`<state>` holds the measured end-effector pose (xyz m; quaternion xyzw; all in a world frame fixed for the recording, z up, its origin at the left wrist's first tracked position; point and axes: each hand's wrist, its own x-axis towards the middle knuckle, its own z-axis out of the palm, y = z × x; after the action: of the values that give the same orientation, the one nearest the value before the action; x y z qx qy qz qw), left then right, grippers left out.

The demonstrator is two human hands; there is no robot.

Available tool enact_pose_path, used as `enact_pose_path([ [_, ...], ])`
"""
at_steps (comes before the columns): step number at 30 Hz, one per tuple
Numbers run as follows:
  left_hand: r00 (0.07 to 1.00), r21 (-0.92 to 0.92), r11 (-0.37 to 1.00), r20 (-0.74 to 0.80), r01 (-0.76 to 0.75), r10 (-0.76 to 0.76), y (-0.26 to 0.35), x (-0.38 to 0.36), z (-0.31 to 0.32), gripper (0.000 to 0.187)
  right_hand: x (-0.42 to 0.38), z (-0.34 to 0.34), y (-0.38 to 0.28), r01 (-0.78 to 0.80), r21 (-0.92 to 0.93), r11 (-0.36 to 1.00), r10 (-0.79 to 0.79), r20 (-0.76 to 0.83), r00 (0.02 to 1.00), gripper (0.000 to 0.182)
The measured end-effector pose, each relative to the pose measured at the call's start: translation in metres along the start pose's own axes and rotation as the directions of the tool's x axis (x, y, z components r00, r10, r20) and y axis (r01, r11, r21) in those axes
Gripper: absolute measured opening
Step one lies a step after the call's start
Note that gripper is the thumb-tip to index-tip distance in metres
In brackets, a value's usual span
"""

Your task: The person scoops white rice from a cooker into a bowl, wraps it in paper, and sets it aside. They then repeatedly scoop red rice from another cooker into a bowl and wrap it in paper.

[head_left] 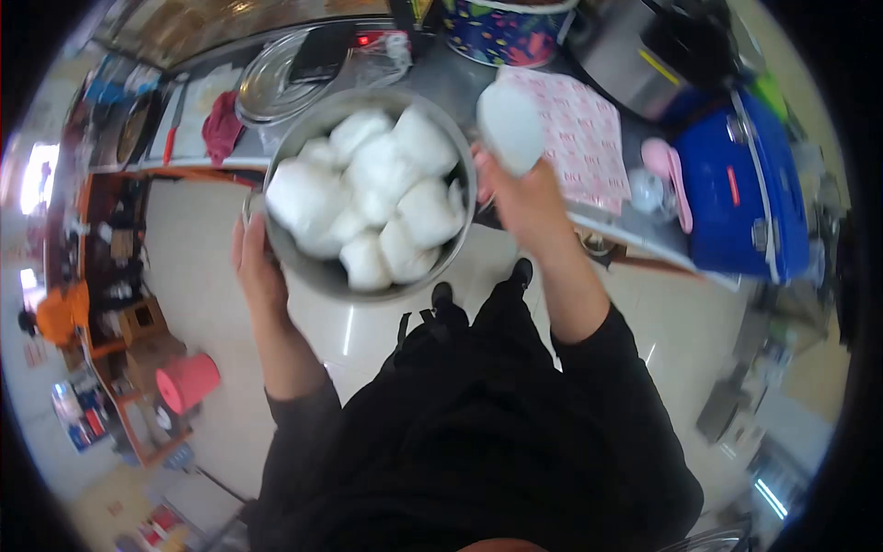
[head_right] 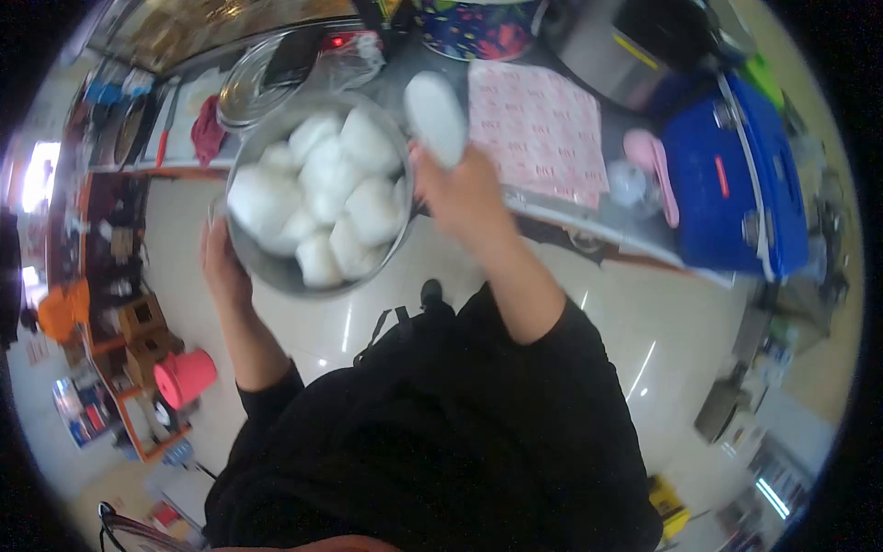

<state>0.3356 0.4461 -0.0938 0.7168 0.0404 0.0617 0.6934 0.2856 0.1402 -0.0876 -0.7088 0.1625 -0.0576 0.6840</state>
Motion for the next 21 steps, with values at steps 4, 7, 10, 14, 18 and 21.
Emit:
enact_pose_path([
  [4, 0.966, 0.039, 0.969, 0.066, 0.246, -0.248, -0.025, -0.033, -0.048, 0.025, -0.064, 0.027, 0.068, -0.154, 0.125, 0.98, 0.14, 0.119, 0.983, 0.009],
  [7, 0.913, 0.345, 0.892, 0.18, 0.291, -0.367, -0.083, -0.045, -0.073, 0.025, -0.084, 0.032, 0.139, -0.237, -0.022, 0.971, 0.238, 0.13, 0.963, 0.019],
  [10, 0.806, 0.5, 0.782, 0.245, 0.371, -0.539, -0.157, -0.056, -0.066, 0.023, -0.091, 0.018, 0.208, -0.417, -0.18, 0.891, 0.435, 0.074, 0.897, 0.022],
  [14, 0.607, 0.429, 0.68, 0.316, 0.594, -0.729, -0.271, -0.066, 0.002, 0.024, -0.069, -0.027, 0.322, -0.556, -0.362, 0.748, 0.565, -0.092, 0.82, 0.029],
  [18, 0.529, 0.559, 0.651, 0.391, 0.514, -0.753, -0.421, -0.058, 0.07, 0.029, -0.014, -0.07, 0.464, -0.589, -0.554, 0.589, 0.517, -0.302, 0.801, 0.034],
  [21, 0.444, 0.016, 0.664, 0.732, 0.747, -0.517, -0.545, -0.054, 0.091, 0.036, 0.028, -0.106, 0.52, -0.616, -0.637, 0.463, 0.521, -0.367, 0.771, 0.035],
])
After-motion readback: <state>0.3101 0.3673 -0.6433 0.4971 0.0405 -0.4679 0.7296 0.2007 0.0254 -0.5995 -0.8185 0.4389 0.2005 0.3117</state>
